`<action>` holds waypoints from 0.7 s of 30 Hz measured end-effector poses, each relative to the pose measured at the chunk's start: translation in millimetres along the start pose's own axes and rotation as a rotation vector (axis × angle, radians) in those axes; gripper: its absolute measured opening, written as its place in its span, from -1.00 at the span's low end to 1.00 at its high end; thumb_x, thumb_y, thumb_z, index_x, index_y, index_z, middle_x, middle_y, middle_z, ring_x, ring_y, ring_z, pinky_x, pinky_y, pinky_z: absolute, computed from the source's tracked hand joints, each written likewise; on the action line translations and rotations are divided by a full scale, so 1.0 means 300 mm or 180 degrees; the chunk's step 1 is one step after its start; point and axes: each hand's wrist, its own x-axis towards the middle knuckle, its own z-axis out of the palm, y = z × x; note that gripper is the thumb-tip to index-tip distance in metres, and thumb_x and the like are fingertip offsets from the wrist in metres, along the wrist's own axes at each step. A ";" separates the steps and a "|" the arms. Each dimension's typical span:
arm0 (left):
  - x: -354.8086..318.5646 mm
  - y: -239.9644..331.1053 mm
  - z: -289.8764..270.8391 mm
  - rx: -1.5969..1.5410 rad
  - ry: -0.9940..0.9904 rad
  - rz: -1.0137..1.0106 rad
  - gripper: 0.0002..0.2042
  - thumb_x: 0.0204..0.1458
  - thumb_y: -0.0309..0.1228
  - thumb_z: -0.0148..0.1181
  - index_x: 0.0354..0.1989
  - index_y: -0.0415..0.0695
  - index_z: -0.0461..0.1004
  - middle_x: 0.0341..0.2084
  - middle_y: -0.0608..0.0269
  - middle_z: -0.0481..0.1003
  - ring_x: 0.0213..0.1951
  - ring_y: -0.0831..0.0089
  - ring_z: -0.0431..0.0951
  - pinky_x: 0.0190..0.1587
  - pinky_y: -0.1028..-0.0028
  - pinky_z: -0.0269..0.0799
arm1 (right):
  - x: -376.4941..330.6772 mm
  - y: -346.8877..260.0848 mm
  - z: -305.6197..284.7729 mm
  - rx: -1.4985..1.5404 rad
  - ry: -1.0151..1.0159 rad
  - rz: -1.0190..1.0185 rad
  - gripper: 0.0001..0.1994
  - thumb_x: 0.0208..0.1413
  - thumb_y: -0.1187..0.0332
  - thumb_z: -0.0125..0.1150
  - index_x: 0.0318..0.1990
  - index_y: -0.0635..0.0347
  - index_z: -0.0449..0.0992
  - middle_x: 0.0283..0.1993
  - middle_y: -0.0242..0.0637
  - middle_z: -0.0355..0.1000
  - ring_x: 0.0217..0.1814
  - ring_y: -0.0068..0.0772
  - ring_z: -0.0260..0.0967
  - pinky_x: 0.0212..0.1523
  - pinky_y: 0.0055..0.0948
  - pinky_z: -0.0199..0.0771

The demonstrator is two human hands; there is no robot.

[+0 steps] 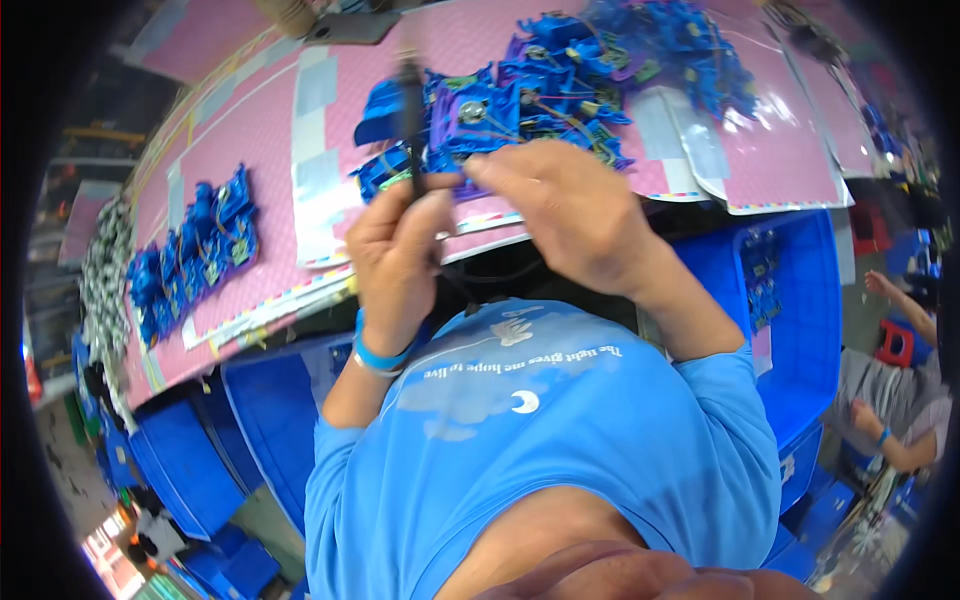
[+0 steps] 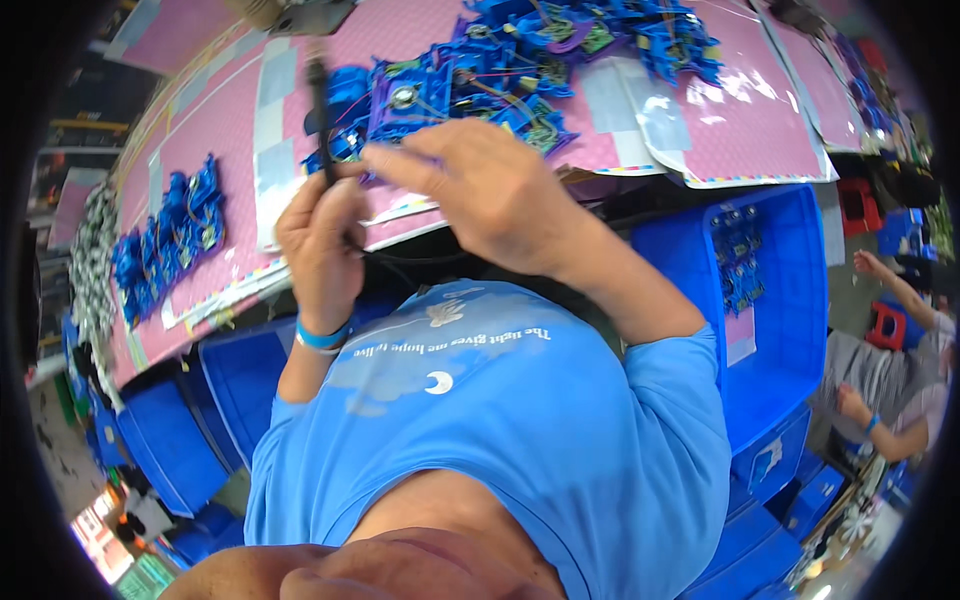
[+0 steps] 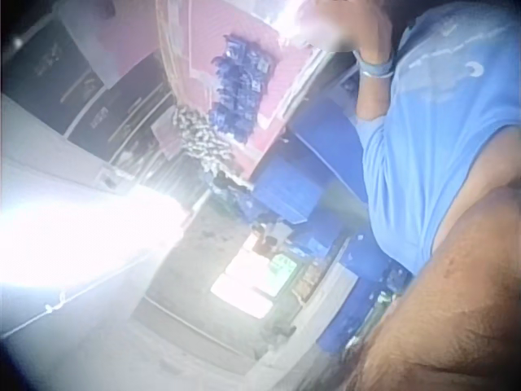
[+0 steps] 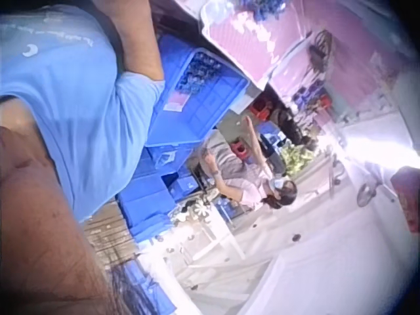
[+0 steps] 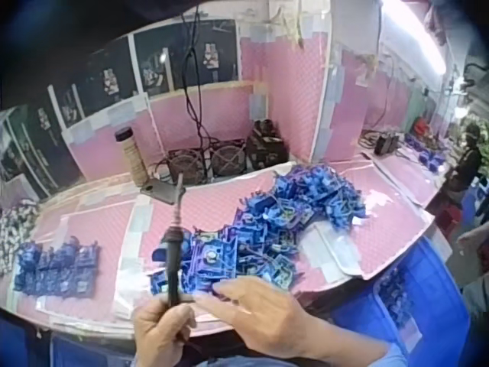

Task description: Soldering electronic components onto circuit boards at a factory workbench.

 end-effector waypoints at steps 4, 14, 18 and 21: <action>-0.030 -0.065 0.013 0.0366 -0.0652 0.0001 -0.80 0.14 -0.49 0.35 -0.10 -0.27 0.60 -0.40 0.44 0.56 -0.48 0.80 0.37 -0.45 0.67 0.30 | -0.023 -0.024 0.132 0.0322 0.0179 -0.0118 -0.55 -0.06 0.64 0.33 0.07 0.24 0.57 0.09 0.08 0.55 0.11 0.06 0.56 0.04 -0.13 0.63; 0.234 0.045 -0.349 0.3504 -0.0074 0.1796 -0.66 -0.03 -0.62 0.40 -0.04 -0.09 0.63 -0.22 0.22 0.66 -0.59 0.50 0.34 -0.51 0.50 0.31 | -0.052 0.067 0.268 -0.0356 0.0294 -0.0054 -0.66 -0.03 0.61 0.39 -0.06 0.22 0.51 0.17 0.13 0.51 0.30 0.17 0.43 0.30 0.10 0.35; 0.418 0.022 -0.358 0.3250 -0.1001 0.1951 -0.64 -0.02 -0.62 0.34 0.01 -0.16 0.59 -0.07 -0.01 0.62 -0.19 0.03 0.64 -0.11 0.29 0.56 | -0.013 0.101 0.266 -0.0597 0.0085 -0.0021 -0.73 0.07 0.53 0.25 -0.04 0.22 0.52 0.14 0.16 0.50 0.25 0.20 0.45 0.26 0.10 0.38; 0.481 0.035 -0.281 0.3673 -0.1572 0.1912 -0.66 -0.03 -0.62 0.29 -0.02 -0.19 0.61 -0.17 -0.09 0.59 -0.13 -0.11 0.61 -0.05 0.16 0.53 | -0.013 0.099 0.229 -0.0857 0.0199 -0.0012 -0.70 0.06 0.48 0.21 -0.02 0.12 0.53 0.15 0.14 0.46 0.15 0.17 0.46 0.18 0.09 0.43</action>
